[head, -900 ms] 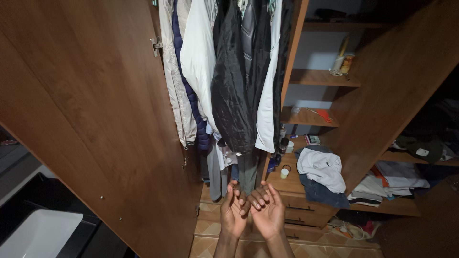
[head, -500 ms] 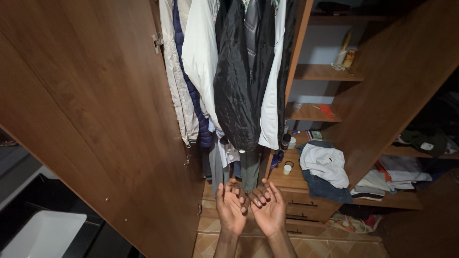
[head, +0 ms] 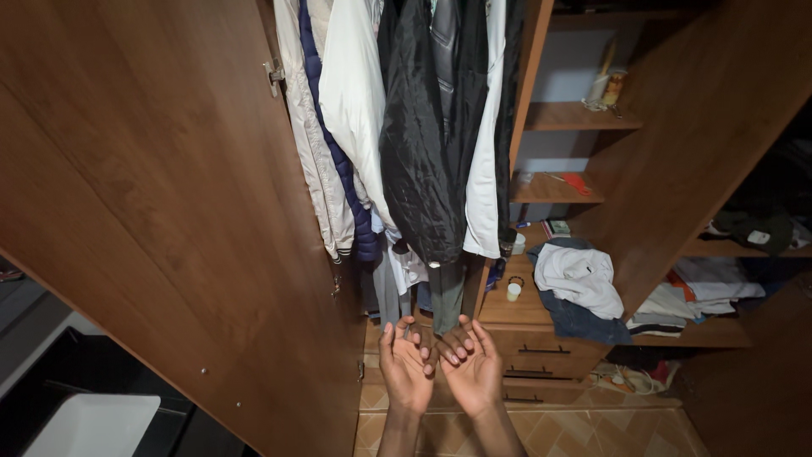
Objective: The person takes several shirts, jackets, and hoodies from a closet and places them onto a bed one by one.
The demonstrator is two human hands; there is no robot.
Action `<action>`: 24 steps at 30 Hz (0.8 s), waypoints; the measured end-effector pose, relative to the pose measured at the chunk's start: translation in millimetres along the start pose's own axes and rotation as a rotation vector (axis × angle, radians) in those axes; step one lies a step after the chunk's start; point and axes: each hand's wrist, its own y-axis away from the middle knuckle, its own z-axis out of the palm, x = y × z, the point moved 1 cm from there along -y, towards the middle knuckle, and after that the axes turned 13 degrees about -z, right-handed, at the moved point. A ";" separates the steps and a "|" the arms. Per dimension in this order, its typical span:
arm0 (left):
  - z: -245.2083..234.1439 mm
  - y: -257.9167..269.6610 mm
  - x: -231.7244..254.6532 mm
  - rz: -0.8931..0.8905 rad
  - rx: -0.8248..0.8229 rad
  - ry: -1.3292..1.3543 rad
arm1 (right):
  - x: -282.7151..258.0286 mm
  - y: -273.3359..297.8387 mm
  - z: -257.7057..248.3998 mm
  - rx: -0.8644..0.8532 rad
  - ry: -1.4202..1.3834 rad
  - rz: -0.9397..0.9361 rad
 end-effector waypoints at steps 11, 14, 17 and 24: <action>-6.2 2.1 14.4 -0.010 0.044 -0.044 | 18.5 2.7 -1.4 0.035 0.022 -0.053; -12.7 2.6 17.7 -0.002 0.044 -0.101 | 23.8 3.6 -1.5 0.018 0.012 -0.073; -17.2 2.7 23.6 -0.020 0.067 -0.151 | 29.2 3.0 -1.7 0.050 0.064 -0.122; -21.8 6.7 35.0 -0.042 0.073 -0.170 | 43.3 4.4 -4.6 0.079 0.133 -0.163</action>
